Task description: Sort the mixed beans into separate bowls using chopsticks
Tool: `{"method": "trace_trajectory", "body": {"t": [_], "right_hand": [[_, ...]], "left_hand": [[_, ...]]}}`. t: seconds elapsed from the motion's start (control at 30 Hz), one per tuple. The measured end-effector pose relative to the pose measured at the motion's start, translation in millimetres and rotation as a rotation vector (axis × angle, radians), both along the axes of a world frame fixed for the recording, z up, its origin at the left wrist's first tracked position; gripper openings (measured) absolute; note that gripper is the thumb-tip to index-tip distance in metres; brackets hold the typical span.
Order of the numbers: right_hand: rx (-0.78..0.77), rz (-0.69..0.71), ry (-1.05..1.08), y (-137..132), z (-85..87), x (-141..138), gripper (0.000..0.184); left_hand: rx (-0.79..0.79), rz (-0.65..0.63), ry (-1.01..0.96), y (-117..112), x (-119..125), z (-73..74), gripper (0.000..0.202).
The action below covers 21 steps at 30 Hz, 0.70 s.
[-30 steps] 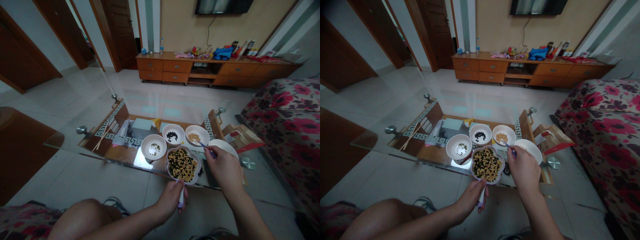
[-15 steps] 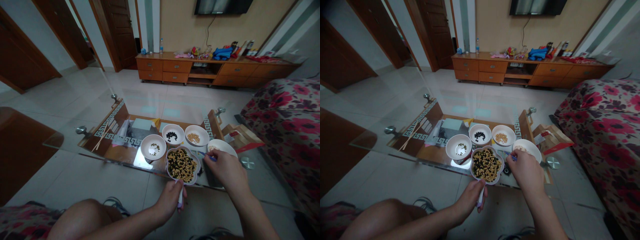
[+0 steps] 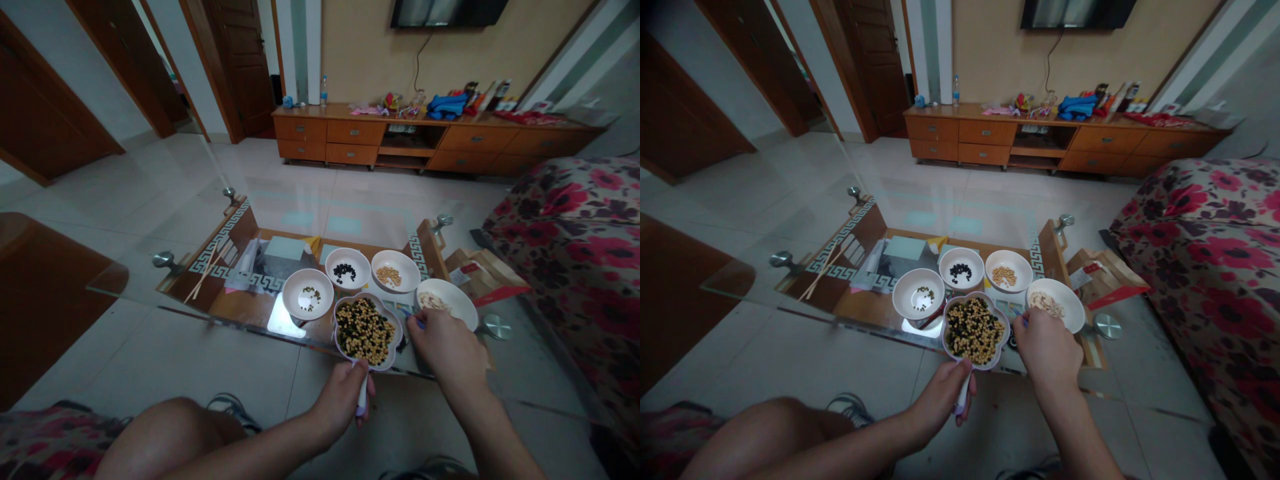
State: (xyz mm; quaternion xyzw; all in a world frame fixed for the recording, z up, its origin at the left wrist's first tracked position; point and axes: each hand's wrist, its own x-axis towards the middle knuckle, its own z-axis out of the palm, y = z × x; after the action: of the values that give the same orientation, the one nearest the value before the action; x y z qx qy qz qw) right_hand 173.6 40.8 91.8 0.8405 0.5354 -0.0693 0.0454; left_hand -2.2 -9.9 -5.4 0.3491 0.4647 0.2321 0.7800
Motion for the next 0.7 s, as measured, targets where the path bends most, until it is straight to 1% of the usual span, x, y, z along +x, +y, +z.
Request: {"method": "trace_trajectory", "body": {"t": [0.23, 0.37, 0.57, 0.7], "right_hand": [[-0.067, -0.063, 0.008, 4.5, -2.8, -5.5, 0.036], [-0.08, -0.054, 0.006, 6.2, -4.7, -5.4, 0.036], [-0.062, -0.055, 0.016, 6.4, -6.2, -4.9, 0.035], [-0.05, -0.058, 0.024, 6.2, -5.7, -6.2, 0.035]], "left_hand": [[0.007, -0.001, -0.001, -1.3, 0.2, -1.8, 0.073], [0.005, 0.0, 0.0, -0.5, 0.0, -1.5, 0.073], [0.004, -0.011, -0.008, 0.9, -0.5, 2.6, 0.073], [0.007, -0.004, 0.0, 0.4, -0.2, 0.9, 0.073]]}}
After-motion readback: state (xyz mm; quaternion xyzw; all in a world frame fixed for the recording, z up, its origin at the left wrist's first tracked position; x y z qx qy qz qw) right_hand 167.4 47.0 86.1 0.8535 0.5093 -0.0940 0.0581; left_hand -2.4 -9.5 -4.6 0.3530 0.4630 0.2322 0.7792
